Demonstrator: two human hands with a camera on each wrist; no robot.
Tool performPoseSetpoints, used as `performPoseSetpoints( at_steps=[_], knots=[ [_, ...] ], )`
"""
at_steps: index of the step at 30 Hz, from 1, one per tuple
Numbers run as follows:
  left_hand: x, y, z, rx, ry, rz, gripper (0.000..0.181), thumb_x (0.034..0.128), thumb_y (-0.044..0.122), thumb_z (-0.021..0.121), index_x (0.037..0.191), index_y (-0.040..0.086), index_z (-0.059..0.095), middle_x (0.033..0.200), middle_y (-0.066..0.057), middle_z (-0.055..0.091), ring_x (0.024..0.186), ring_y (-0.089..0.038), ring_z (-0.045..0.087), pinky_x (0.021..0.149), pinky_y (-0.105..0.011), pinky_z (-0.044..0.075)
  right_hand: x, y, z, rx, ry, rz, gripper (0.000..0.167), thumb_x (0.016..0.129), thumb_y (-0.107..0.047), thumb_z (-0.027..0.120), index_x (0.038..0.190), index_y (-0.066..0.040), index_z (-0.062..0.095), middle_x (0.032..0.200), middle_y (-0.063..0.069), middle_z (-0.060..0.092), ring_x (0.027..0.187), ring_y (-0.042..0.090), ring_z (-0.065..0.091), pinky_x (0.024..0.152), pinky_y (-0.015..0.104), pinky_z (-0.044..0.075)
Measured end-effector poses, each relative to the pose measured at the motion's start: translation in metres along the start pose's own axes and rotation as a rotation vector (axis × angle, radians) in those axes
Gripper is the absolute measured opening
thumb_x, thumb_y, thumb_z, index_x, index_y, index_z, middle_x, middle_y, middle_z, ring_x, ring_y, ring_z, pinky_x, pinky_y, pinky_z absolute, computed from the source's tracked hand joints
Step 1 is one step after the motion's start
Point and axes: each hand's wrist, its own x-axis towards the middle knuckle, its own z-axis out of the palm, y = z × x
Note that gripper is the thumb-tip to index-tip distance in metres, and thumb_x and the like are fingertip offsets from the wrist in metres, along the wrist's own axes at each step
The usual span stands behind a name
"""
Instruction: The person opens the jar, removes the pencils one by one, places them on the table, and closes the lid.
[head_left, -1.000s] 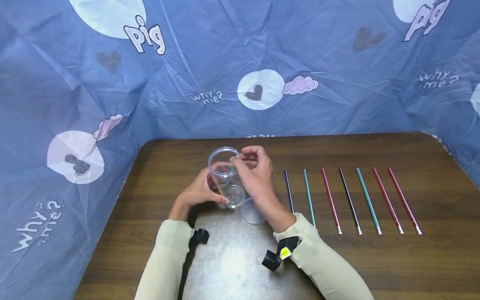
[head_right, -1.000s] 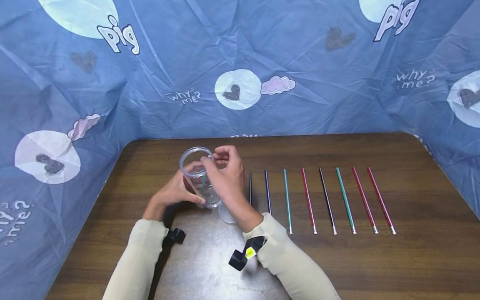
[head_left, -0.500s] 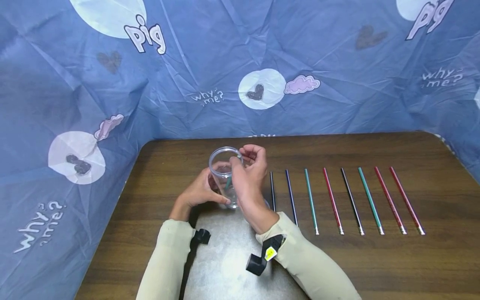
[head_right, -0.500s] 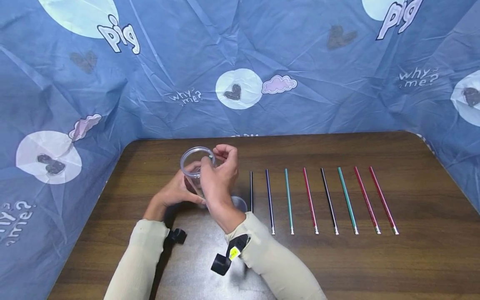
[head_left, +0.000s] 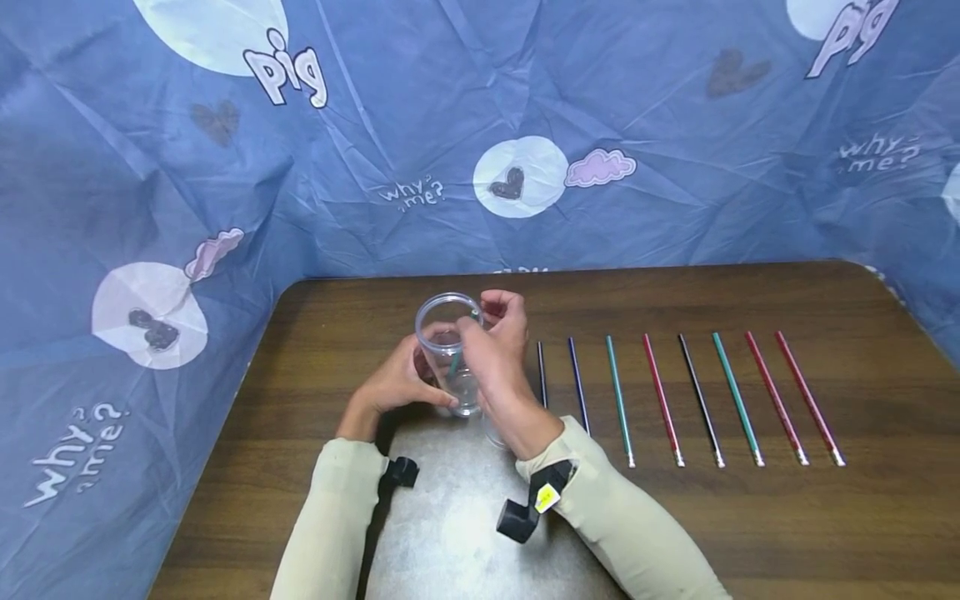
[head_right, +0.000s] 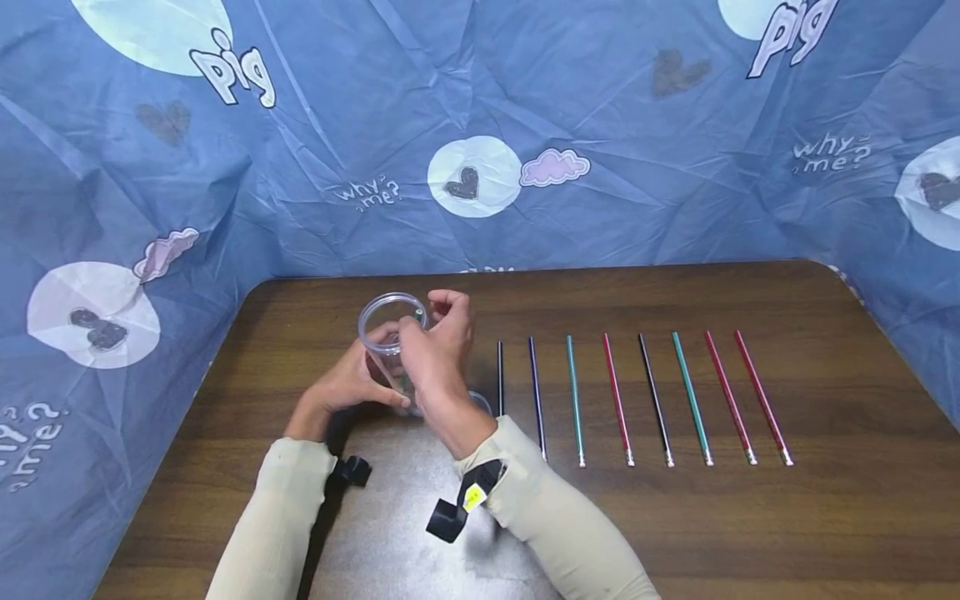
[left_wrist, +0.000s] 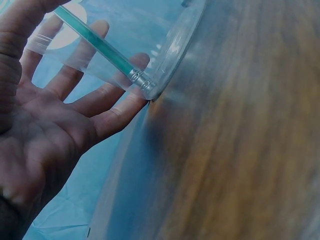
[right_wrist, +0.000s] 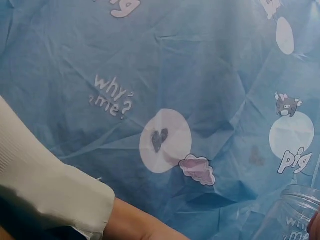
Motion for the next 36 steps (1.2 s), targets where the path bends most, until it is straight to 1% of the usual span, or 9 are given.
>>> performPoseSetpoints(
  at_steps=[3, 13, 15, 17, 20, 23, 27, 31, 36],
  knots=[
    [-0.0002, 0.0005, -0.0006, 0.005, 0.0, 0.001, 0.092, 0.0575, -0.012, 0.089, 0.138, 0.005, 0.048, 0.132, -0.016, 0.061, 0.108, -0.048, 0.057, 0.099, -0.046, 0.049, -0.0012, -0.0003, 0.0009, -0.011, 0.002, -0.009, 0.04, 0.074, 0.008, 0.061, 0.112, -0.005, 0.055, 0.113, 0.013, 0.055, 0.107, 0.027, 0.052, 0.096, 0.039, 0.043],
    [0.0029, 0.0001, -0.0017, -0.003, -0.013, 0.021, 0.091, 0.0582, -0.012, 0.089, 0.138, 0.005, 0.048, 0.131, -0.016, 0.06, 0.104, -0.044, 0.059, 0.093, -0.049, 0.052, -0.0012, -0.0023, -0.0014, -0.079, -0.006, -0.051, 0.041, 0.079, 0.005, 0.065, 0.117, -0.005, 0.054, 0.118, 0.014, 0.054, 0.11, 0.026, 0.05, 0.101, 0.039, 0.04],
    [0.0029, 0.0008, -0.0022, -0.007, -0.014, 0.018, 0.091, 0.0578, -0.012, 0.089, 0.137, 0.005, 0.048, 0.128, -0.017, 0.061, 0.098, -0.044, 0.061, 0.088, -0.048, 0.055, -0.0004, -0.003, -0.0015, -0.096, -0.01, -0.066, 0.042, 0.079, 0.005, 0.066, 0.118, -0.004, 0.054, 0.118, 0.014, 0.053, 0.11, 0.026, 0.05, 0.101, 0.039, 0.04],
    [0.0027, 0.0013, -0.0024, -0.013, -0.02, 0.012, 0.091, 0.0581, -0.012, 0.089, 0.138, 0.006, 0.048, 0.12, -0.022, 0.063, 0.088, -0.042, 0.063, 0.079, -0.044, 0.058, 0.0001, -0.0038, -0.0018, -0.118, -0.009, -0.091, 0.041, 0.08, 0.004, 0.067, 0.118, -0.002, 0.055, 0.118, 0.014, 0.053, 0.109, 0.026, 0.05, 0.1, 0.038, 0.041],
    [0.0024, 0.0011, -0.0023, -0.023, -0.024, 0.011, 0.091, 0.0579, -0.012, 0.089, 0.137, 0.006, 0.048, 0.115, -0.024, 0.064, 0.084, -0.036, 0.065, 0.072, -0.038, 0.059, 0.0001, -0.0035, -0.003, -0.16, 0.0, -0.133, 0.039, 0.081, 0.002, 0.068, 0.118, -0.002, 0.056, 0.116, 0.012, 0.053, 0.106, 0.027, 0.05, 0.095, 0.037, 0.042],
    [0.002, -0.0006, -0.0014, -0.033, -0.025, 0.022, 0.091, 0.0575, -0.013, 0.089, 0.137, 0.004, 0.048, 0.12, -0.02, 0.063, 0.097, -0.03, 0.065, 0.081, -0.037, 0.058, -0.0003, -0.0016, -0.0046, -0.183, 0.009, -0.187, 0.034, 0.083, -0.001, 0.068, 0.116, -0.002, 0.059, 0.114, 0.012, 0.054, 0.106, 0.029, 0.052, 0.094, 0.039, 0.043],
    [0.0027, -0.0031, -0.0002, -0.048, -0.027, 0.041, 0.091, 0.0569, -0.014, 0.089, 0.136, 0.002, 0.048, 0.129, -0.015, 0.061, 0.111, -0.027, 0.062, 0.095, -0.042, 0.054, -0.0001, -0.0003, -0.0062, -0.168, 0.013, -0.257, 0.028, 0.084, -0.004, 0.069, 0.111, 0.0, 0.063, 0.113, 0.016, 0.055, 0.11, 0.033, 0.052, 0.098, 0.045, 0.042],
    [0.0027, -0.0035, 0.0, -0.059, -0.028, 0.047, 0.091, 0.0569, -0.014, 0.088, 0.137, 0.002, 0.048, 0.13, -0.017, 0.06, 0.111, -0.031, 0.061, 0.094, -0.044, 0.054, 0.0013, 0.0007, -0.0071, -0.131, 0.015, -0.287, 0.024, 0.084, -0.007, 0.072, 0.106, 0.001, 0.066, 0.111, 0.016, 0.055, 0.109, 0.034, 0.053, 0.099, 0.046, 0.042],
    [0.0016, -0.0019, -0.0008, -0.032, -0.014, 0.026, 0.092, 0.0559, -0.014, 0.089, 0.137, 0.004, 0.049, 0.129, -0.016, 0.059, 0.104, -0.032, 0.062, 0.086, -0.039, 0.057, 0.0044, 0.0021, -0.0076, -0.061, 0.015, -0.323, 0.017, 0.085, -0.009, 0.074, 0.096, 0.001, 0.067, 0.102, 0.011, 0.058, 0.102, 0.028, 0.057, 0.097, 0.042, 0.045]
  ],
)
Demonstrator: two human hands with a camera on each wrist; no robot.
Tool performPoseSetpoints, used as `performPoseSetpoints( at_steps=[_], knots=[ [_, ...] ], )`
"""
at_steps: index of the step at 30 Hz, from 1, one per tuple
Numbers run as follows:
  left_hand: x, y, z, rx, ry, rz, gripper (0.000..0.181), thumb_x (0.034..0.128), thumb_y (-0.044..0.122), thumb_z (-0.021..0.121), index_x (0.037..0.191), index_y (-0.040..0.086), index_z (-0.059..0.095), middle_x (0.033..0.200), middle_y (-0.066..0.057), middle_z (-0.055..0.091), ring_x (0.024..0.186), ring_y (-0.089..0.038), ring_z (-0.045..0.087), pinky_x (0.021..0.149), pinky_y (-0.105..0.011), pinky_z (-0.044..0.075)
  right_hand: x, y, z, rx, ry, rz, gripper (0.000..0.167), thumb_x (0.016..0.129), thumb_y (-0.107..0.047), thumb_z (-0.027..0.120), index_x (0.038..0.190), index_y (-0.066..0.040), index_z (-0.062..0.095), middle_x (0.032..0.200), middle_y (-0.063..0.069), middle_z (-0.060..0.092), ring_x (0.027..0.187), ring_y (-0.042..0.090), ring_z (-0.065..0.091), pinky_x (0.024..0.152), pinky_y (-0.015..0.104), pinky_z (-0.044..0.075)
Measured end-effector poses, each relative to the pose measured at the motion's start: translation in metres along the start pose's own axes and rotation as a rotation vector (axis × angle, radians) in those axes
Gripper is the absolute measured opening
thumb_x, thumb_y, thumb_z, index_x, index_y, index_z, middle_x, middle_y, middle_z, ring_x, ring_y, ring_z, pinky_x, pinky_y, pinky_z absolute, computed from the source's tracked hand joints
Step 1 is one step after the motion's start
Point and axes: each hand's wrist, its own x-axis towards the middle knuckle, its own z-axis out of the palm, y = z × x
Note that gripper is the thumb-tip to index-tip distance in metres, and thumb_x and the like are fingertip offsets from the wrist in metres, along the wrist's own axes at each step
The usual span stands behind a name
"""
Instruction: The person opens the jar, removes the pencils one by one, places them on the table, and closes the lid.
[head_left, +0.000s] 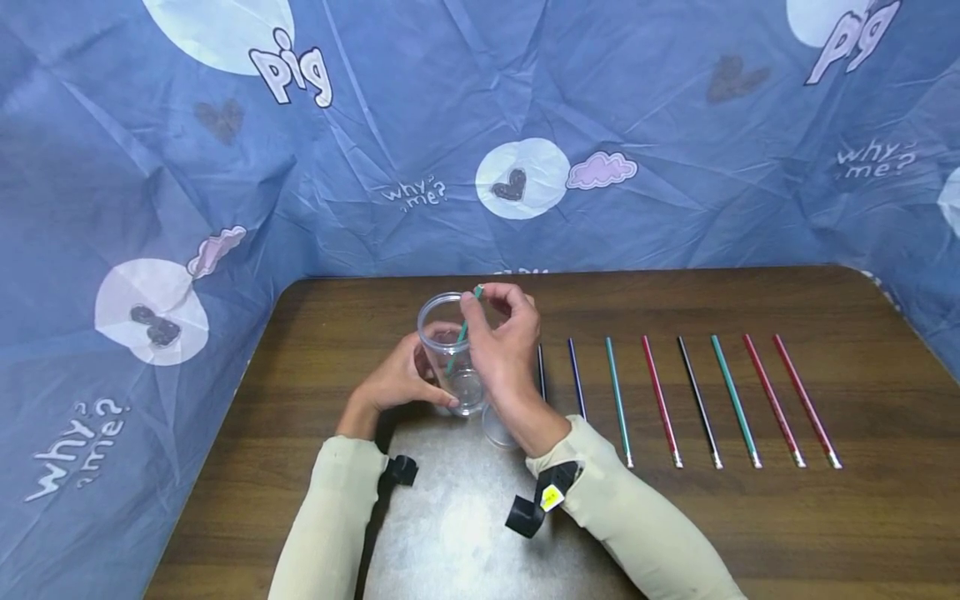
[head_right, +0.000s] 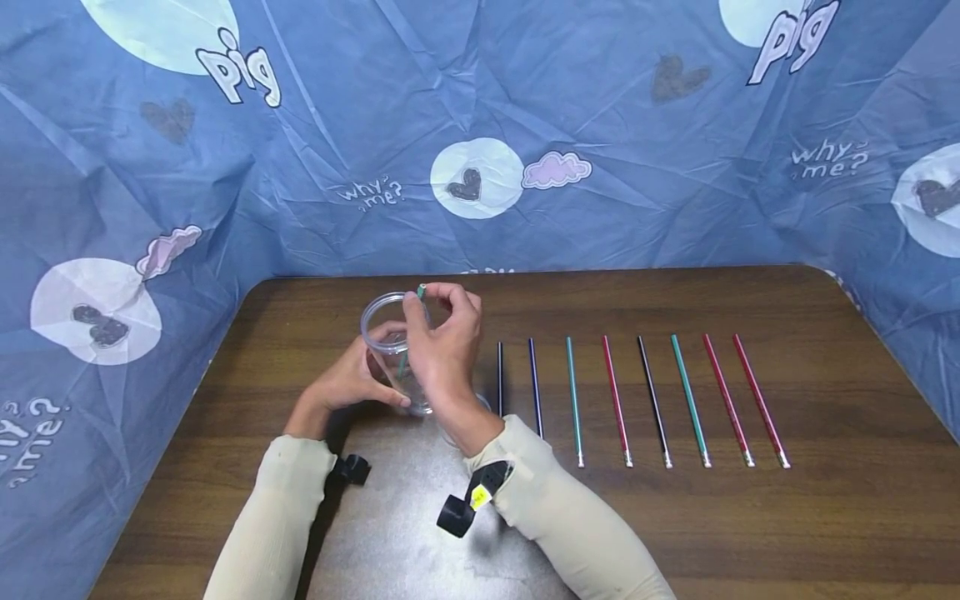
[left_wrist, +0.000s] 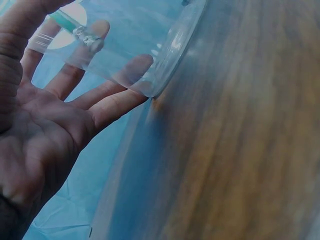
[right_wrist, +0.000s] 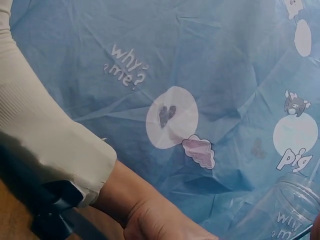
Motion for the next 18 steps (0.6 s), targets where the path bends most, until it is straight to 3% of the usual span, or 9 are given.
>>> performPoseSetpoints(
  at_steps=[6, 13, 18],
  knots=[
    [-0.001, 0.002, 0.0, -0.02, 0.001, -0.007, 0.093, 0.0559, -0.016, 0.088, 0.138, 0.001, 0.047, 0.131, -0.019, 0.058, 0.105, -0.034, 0.062, 0.088, -0.042, 0.057, 0.003, -0.001, 0.0, 0.066, -0.022, -0.027, 0.016, 0.086, -0.005, 0.074, 0.096, 0.003, 0.066, 0.098, 0.01, 0.063, 0.097, 0.025, 0.061, 0.092, 0.042, 0.049],
    [-0.001, 0.001, -0.001, -0.009, 0.007, -0.022, 0.093, 0.0571, -0.016, 0.088, 0.138, 0.001, 0.047, 0.124, -0.029, 0.059, 0.095, -0.033, 0.064, 0.08, -0.038, 0.059, 0.009, -0.008, -0.001, 0.146, -0.039, -0.074, 0.015, 0.087, -0.001, 0.071, 0.098, 0.008, 0.065, 0.091, 0.01, 0.065, 0.085, 0.015, 0.061, 0.081, 0.029, 0.053],
    [-0.001, 0.001, 0.0, -0.045, -0.009, -0.002, 0.093, 0.057, -0.018, 0.086, 0.139, -0.003, 0.044, 0.129, -0.032, 0.055, 0.108, -0.041, 0.061, 0.091, -0.047, 0.055, 0.013, -0.015, -0.003, 0.199, -0.031, -0.123, 0.013, 0.088, 0.002, 0.07, 0.099, 0.008, 0.065, 0.091, 0.011, 0.067, 0.084, 0.012, 0.06, 0.085, 0.029, 0.052]
  ],
)
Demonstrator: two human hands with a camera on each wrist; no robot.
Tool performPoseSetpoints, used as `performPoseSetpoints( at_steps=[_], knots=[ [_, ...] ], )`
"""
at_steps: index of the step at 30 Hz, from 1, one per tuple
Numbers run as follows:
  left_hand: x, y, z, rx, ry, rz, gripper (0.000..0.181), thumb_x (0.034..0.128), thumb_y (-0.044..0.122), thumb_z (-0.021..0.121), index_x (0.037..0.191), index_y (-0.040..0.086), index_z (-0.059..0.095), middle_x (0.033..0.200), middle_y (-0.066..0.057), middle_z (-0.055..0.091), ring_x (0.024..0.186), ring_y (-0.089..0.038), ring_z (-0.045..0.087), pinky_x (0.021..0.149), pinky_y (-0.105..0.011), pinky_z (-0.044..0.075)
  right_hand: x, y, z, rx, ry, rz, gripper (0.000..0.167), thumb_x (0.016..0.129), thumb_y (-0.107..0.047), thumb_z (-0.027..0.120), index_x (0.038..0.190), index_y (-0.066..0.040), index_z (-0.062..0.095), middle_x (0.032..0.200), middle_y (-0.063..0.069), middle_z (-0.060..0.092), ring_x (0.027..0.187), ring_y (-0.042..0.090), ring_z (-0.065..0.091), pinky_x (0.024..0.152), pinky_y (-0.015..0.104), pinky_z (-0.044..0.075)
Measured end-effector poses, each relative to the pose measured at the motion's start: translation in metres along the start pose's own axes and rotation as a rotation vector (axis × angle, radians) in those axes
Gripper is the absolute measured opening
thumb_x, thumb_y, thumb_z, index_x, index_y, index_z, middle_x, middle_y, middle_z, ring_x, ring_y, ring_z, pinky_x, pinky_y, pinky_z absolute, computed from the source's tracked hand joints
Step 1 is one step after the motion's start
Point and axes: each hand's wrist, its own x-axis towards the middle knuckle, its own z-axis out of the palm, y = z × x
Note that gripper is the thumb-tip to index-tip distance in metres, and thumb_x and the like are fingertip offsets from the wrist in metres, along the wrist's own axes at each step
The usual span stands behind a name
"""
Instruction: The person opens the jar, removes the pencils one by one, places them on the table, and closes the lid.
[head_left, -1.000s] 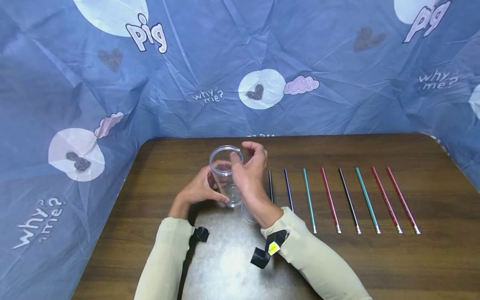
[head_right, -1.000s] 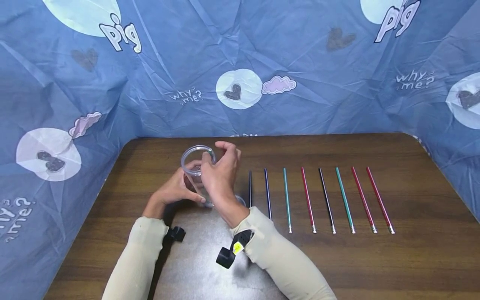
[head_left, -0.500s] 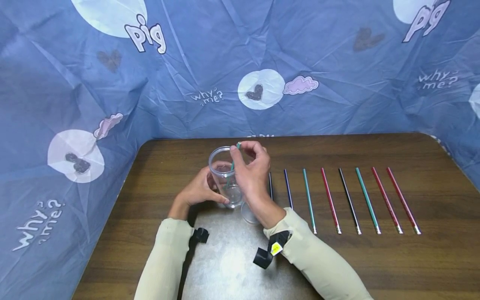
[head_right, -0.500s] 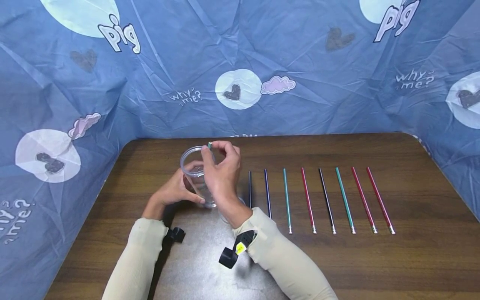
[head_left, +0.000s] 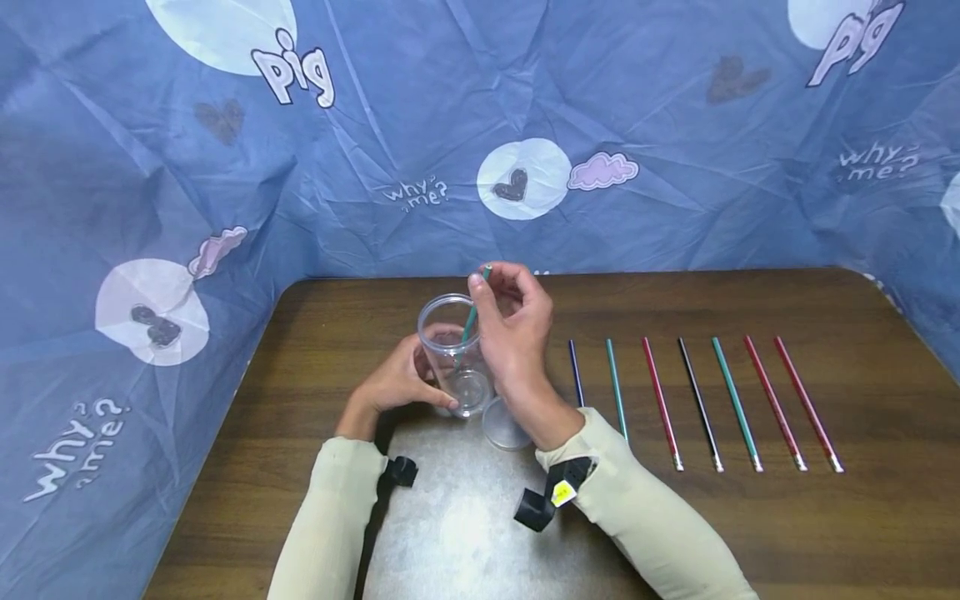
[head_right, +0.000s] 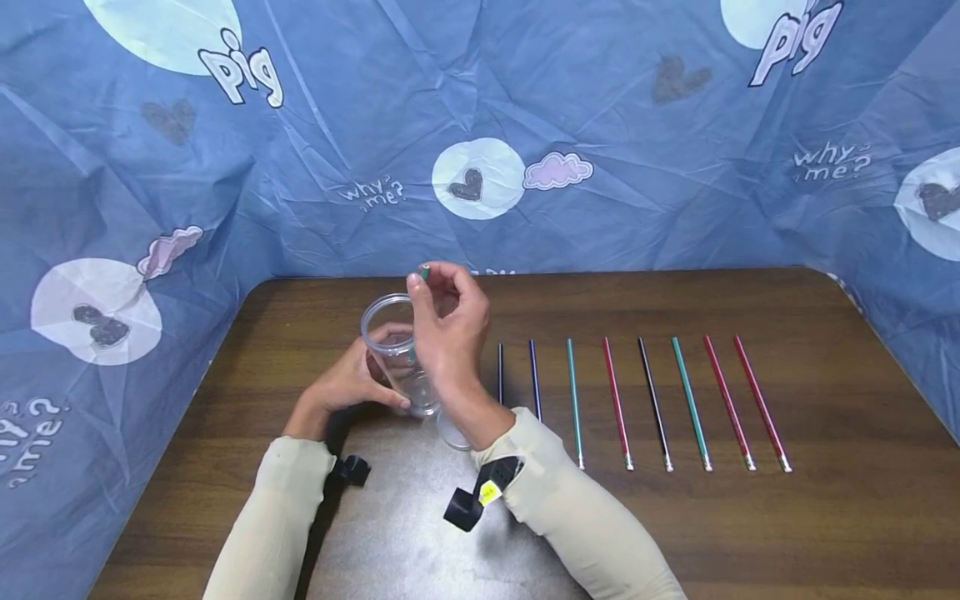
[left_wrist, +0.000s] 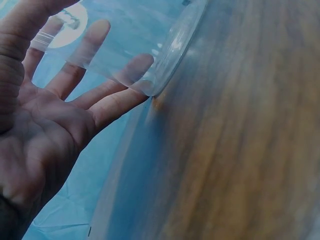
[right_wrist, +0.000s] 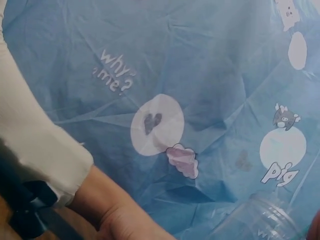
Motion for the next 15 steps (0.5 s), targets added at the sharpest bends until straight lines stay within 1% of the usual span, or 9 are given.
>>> performPoseSetpoints(
  at_steps=[3, 5, 8, 10, 15],
  knots=[
    [-0.001, -0.001, 0.001, -0.02, -0.011, 0.0, 0.093, 0.0576, -0.019, 0.085, 0.139, -0.003, 0.043, 0.128, -0.032, 0.057, 0.112, -0.044, 0.06, 0.09, -0.049, 0.055, 0.002, -0.005, -0.001, 0.053, 0.005, -0.005, 0.014, 0.089, 0.003, 0.068, 0.101, 0.008, 0.064, 0.091, 0.008, 0.066, 0.085, 0.012, 0.061, 0.084, 0.029, 0.052],
    [-0.002, -0.001, 0.001, -0.031, -0.013, -0.002, 0.093, 0.0578, -0.019, 0.085, 0.14, -0.003, 0.043, 0.128, -0.032, 0.057, 0.113, -0.046, 0.06, 0.09, -0.049, 0.056, 0.004, -0.008, -0.001, 0.1, -0.002, -0.006, 0.013, 0.091, 0.003, 0.066, 0.103, 0.008, 0.062, 0.09, 0.005, 0.064, 0.083, 0.014, 0.062, 0.078, 0.026, 0.052],
    [-0.001, -0.002, 0.001, -0.043, -0.017, 0.0, 0.094, 0.0577, -0.019, 0.085, 0.14, -0.003, 0.043, 0.129, -0.035, 0.055, 0.114, -0.047, 0.059, 0.091, -0.049, 0.055, 0.006, -0.013, -0.002, 0.149, -0.017, 0.0, 0.014, 0.094, 0.002, 0.063, 0.106, 0.008, 0.059, 0.089, 0.003, 0.061, 0.08, 0.014, 0.063, 0.066, 0.021, 0.052],
    [0.0, -0.002, 0.001, -0.045, -0.02, 0.009, 0.093, 0.0576, -0.019, 0.085, 0.14, -0.003, 0.044, 0.13, -0.036, 0.054, 0.115, -0.046, 0.059, 0.093, -0.05, 0.054, 0.008, -0.015, -0.003, 0.151, -0.03, 0.009, 0.014, 0.096, 0.0, 0.061, 0.108, 0.006, 0.057, 0.089, 0.002, 0.059, 0.08, 0.016, 0.064, 0.062, 0.021, 0.051],
    [0.001, -0.002, 0.0, -0.032, -0.024, 0.019, 0.093, 0.0581, -0.019, 0.086, 0.14, -0.004, 0.043, 0.129, -0.033, 0.056, 0.114, -0.046, 0.059, 0.092, -0.05, 0.054, 0.01, -0.018, -0.005, 0.092, -0.057, 0.015, 0.016, 0.099, -0.005, 0.057, 0.113, 0.004, 0.055, 0.092, 0.003, 0.057, 0.088, 0.03, 0.066, 0.065, 0.028, 0.055]
  ],
)
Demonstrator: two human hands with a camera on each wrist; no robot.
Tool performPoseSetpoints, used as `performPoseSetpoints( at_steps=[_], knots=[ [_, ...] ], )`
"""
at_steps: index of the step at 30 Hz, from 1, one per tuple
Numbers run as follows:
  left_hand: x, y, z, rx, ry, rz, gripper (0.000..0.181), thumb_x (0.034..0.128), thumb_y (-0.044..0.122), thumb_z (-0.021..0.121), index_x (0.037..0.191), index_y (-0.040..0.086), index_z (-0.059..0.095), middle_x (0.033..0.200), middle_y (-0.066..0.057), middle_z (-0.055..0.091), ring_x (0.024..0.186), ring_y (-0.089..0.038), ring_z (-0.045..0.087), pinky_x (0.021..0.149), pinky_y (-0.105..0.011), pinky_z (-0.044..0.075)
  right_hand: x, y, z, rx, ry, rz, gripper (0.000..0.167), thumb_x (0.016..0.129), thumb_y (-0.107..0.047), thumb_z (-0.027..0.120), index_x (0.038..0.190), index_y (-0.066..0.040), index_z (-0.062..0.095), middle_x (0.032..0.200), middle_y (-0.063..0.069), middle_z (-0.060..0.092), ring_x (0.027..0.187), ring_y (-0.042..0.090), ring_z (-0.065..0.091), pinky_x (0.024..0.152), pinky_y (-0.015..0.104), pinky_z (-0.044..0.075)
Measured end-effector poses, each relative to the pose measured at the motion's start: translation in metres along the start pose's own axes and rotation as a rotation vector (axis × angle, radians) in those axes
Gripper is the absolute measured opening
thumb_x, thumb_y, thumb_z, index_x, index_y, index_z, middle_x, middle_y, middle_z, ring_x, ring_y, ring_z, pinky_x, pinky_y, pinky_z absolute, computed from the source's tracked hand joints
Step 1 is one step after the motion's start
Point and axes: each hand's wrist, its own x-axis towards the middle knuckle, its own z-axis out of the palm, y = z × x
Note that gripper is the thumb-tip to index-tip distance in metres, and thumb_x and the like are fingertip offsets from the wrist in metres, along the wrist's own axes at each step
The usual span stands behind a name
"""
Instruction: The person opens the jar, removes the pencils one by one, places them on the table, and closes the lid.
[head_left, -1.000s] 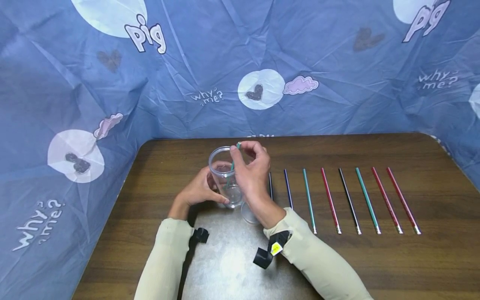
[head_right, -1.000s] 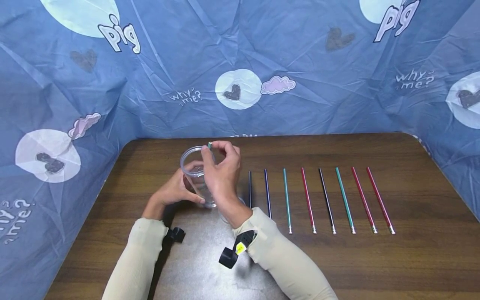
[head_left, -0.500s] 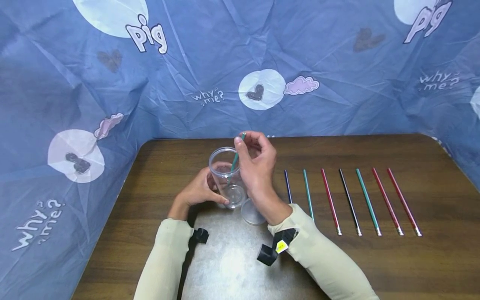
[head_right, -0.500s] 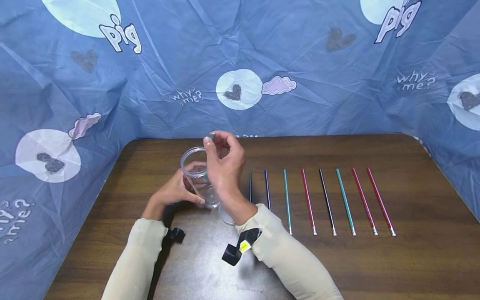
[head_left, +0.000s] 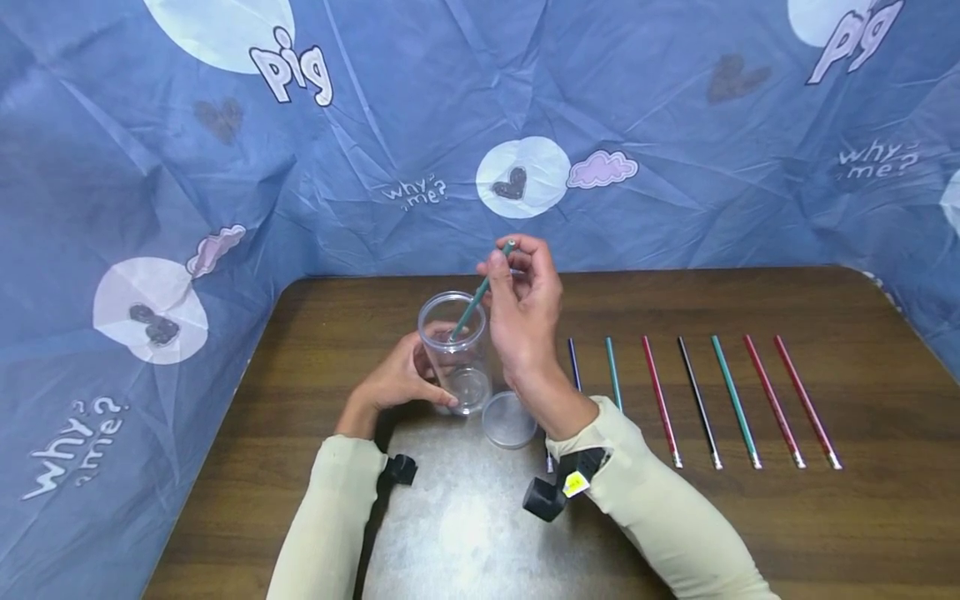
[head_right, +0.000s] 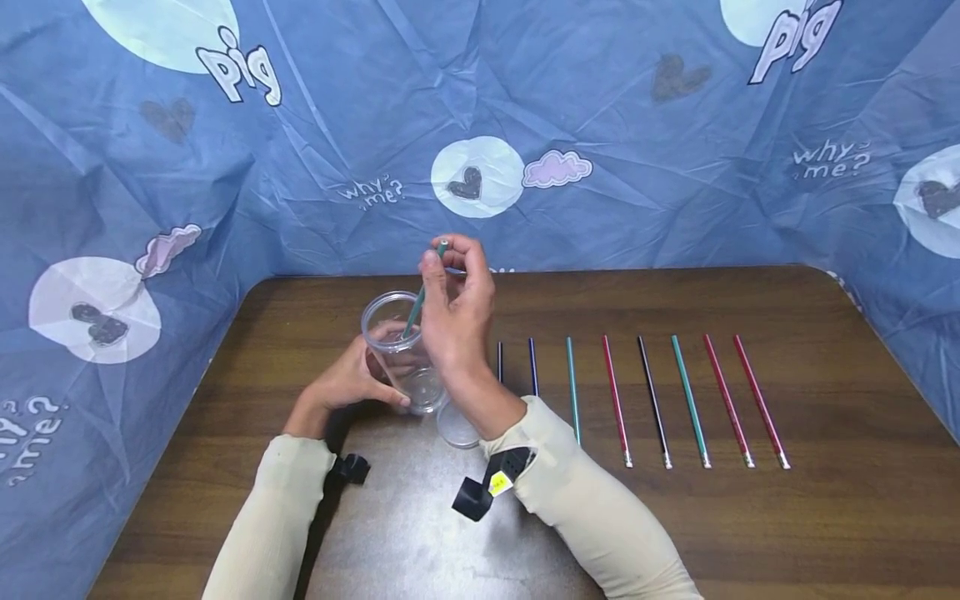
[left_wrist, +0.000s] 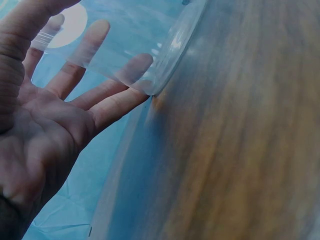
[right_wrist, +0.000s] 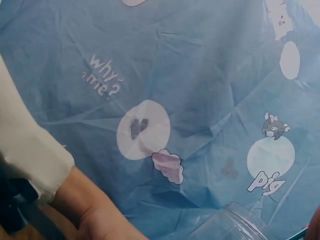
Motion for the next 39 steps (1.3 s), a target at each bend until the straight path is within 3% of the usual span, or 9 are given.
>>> performPoseSetpoints(
  at_steps=[4, 10, 14, 19, 23, 27, 34, 39],
  knots=[
    [0.0, 0.001, -0.001, -0.015, -0.004, -0.013, 0.094, 0.0584, -0.021, 0.084, 0.14, -0.008, 0.039, 0.129, -0.034, 0.057, 0.116, -0.049, 0.058, 0.091, -0.05, 0.055, 0.002, -0.001, -0.002, -0.068, -0.03, -0.019, 0.017, 0.101, -0.007, 0.055, 0.115, 0.002, 0.054, 0.092, 0.007, 0.058, 0.083, 0.023, 0.065, 0.064, 0.027, 0.054],
    [0.0, 0.001, 0.0, -0.032, -0.007, -0.032, 0.093, 0.0586, -0.022, 0.083, 0.14, -0.008, 0.038, 0.129, -0.04, 0.053, 0.118, -0.053, 0.054, 0.089, -0.051, 0.055, 0.012, -0.001, -0.006, -0.164, -0.041, -0.125, 0.018, 0.101, -0.009, 0.055, 0.115, 0.003, 0.054, 0.086, 0.008, 0.059, 0.074, 0.014, 0.064, 0.062, 0.023, 0.052],
    [-0.001, 0.001, 0.0, -0.017, 0.002, -0.033, 0.094, 0.0576, -0.021, 0.084, 0.14, -0.005, 0.041, 0.129, -0.036, 0.056, 0.117, -0.051, 0.056, 0.09, -0.052, 0.055, 0.018, -0.008, -0.009, -0.165, -0.028, -0.164, 0.019, 0.102, -0.01, 0.055, 0.116, 0.002, 0.053, 0.086, 0.004, 0.057, 0.071, 0.016, 0.065, 0.057, 0.024, 0.055],
    [-0.001, 0.0, -0.001, -0.023, 0.004, -0.026, 0.094, 0.057, -0.02, 0.085, 0.139, -0.001, 0.044, 0.129, -0.028, 0.059, 0.117, -0.049, 0.057, 0.09, -0.052, 0.054, 0.025, -0.027, -0.013, -0.114, 0.004, -0.232, 0.02, 0.102, -0.012, 0.055, 0.116, 0.001, 0.051, 0.084, 0.003, 0.054, 0.07, 0.028, 0.066, 0.053, 0.031, 0.057],
    [0.0, -0.001, 0.0, -0.017, -0.002, -0.011, 0.093, 0.0571, -0.02, 0.085, 0.139, -0.001, 0.044, 0.13, -0.024, 0.06, 0.116, -0.045, 0.059, 0.093, -0.051, 0.054, 0.033, -0.042, -0.018, -0.075, 0.032, -0.27, 0.016, 0.102, -0.013, 0.057, 0.113, -0.003, 0.052, 0.081, 0.004, 0.052, 0.065, 0.024, 0.065, 0.052, 0.03, 0.058],
    [-0.001, -0.002, 0.0, -0.035, -0.009, -0.019, 0.093, 0.058, -0.021, 0.083, 0.14, -0.003, 0.042, 0.131, -0.024, 0.059, 0.119, -0.042, 0.059, 0.092, -0.049, 0.054, 0.039, -0.049, -0.028, -0.065, 0.052, -0.273, 0.015, 0.101, -0.015, 0.057, 0.112, -0.006, 0.051, 0.08, 0.004, 0.052, 0.061, 0.019, 0.063, 0.051, 0.03, 0.058],
    [-0.002, 0.0, 0.0, -0.063, -0.009, -0.035, 0.093, 0.0588, -0.023, 0.081, 0.14, -0.003, 0.042, 0.132, -0.025, 0.059, 0.121, -0.041, 0.058, 0.086, -0.047, 0.057, 0.05, -0.052, -0.053, -0.046, 0.109, -0.177, 0.015, 0.101, -0.018, 0.057, 0.115, -0.014, 0.051, 0.08, 0.007, 0.053, 0.057, 0.021, 0.061, 0.051, 0.027, 0.056],
    [-0.003, 0.002, 0.001, -0.041, -0.003, -0.043, 0.092, 0.0595, -0.022, 0.082, 0.14, -0.002, 0.043, 0.131, -0.025, 0.059, 0.12, -0.039, 0.059, 0.088, -0.049, 0.056, 0.052, -0.039, -0.081, -0.12, 0.153, -0.222, 0.016, 0.101, -0.02, 0.057, 0.115, -0.013, 0.053, 0.077, 0.006, 0.052, 0.054, 0.019, 0.059, 0.053, 0.025, 0.053]
  ],
)
